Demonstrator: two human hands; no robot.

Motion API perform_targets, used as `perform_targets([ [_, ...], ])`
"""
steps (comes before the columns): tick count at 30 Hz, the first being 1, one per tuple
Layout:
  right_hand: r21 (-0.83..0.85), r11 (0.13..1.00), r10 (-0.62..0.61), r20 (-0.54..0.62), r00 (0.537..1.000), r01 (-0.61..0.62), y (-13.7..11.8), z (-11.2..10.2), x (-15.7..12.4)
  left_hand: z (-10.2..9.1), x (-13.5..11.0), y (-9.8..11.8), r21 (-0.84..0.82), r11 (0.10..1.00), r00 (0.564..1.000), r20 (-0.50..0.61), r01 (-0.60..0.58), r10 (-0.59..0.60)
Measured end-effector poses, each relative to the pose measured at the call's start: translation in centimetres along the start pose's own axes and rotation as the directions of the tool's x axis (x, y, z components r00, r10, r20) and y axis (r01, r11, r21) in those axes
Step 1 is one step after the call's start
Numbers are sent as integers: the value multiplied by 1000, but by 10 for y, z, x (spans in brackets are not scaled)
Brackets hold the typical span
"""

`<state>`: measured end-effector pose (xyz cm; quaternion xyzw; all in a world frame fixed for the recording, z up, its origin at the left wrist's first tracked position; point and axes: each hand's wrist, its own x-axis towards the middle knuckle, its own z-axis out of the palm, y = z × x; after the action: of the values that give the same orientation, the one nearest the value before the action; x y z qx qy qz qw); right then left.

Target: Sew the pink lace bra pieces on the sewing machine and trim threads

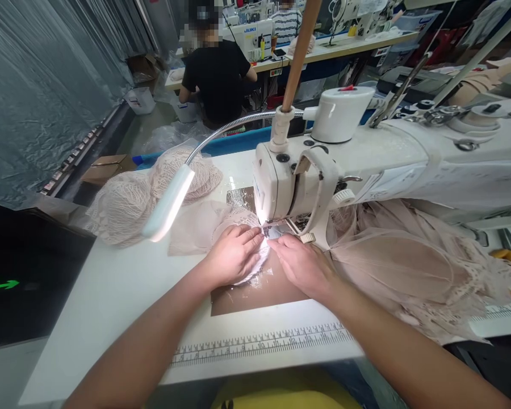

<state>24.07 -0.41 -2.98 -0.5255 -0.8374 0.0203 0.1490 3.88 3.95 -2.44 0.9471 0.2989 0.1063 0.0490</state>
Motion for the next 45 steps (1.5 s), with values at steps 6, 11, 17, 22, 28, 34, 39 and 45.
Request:
perform_targets([
  [6, -9, 1000, 2, 12, 1000, -2, 0, -2, 0, -4, -2, -1, 6, 999, 998, 47, 46, -46],
  [11, 101, 994, -43, -24, 999, 45, 4, 2, -5, -15, -8, -4, -159, 987, 999, 29, 29, -25],
  [17, 215, 976, -19, -78, 997, 35, 9, 7, -8, -56, -22, 5, -364, 903, 974, 74, 226, -214],
  [22, 234, 970, -49, -46, 998, 59, 7, 3, -8, -79, -30, 19, -232, 904, 906, 320, 359, -277],
  [28, 277, 948, -159, -5, 987, 154, 5, -3, -7, -55, -41, 19, -86, 945, 903, 332, 315, -271],
  [34, 299, 930, -215, -36, 976, 216, 5, -1, -7, -43, -63, 19, -290, 915, 950, 221, 281, -222],
  [39, 298, 935, -192, -26, 981, 190, 5, 0, -7, -51, -77, 29, -356, 888, 937, 295, 291, -189],
  [45, 293, 951, -101, -16, 995, 101, 2, -1, -8, -70, -95, 48, -412, 840, 850, 517, 353, -104],
])
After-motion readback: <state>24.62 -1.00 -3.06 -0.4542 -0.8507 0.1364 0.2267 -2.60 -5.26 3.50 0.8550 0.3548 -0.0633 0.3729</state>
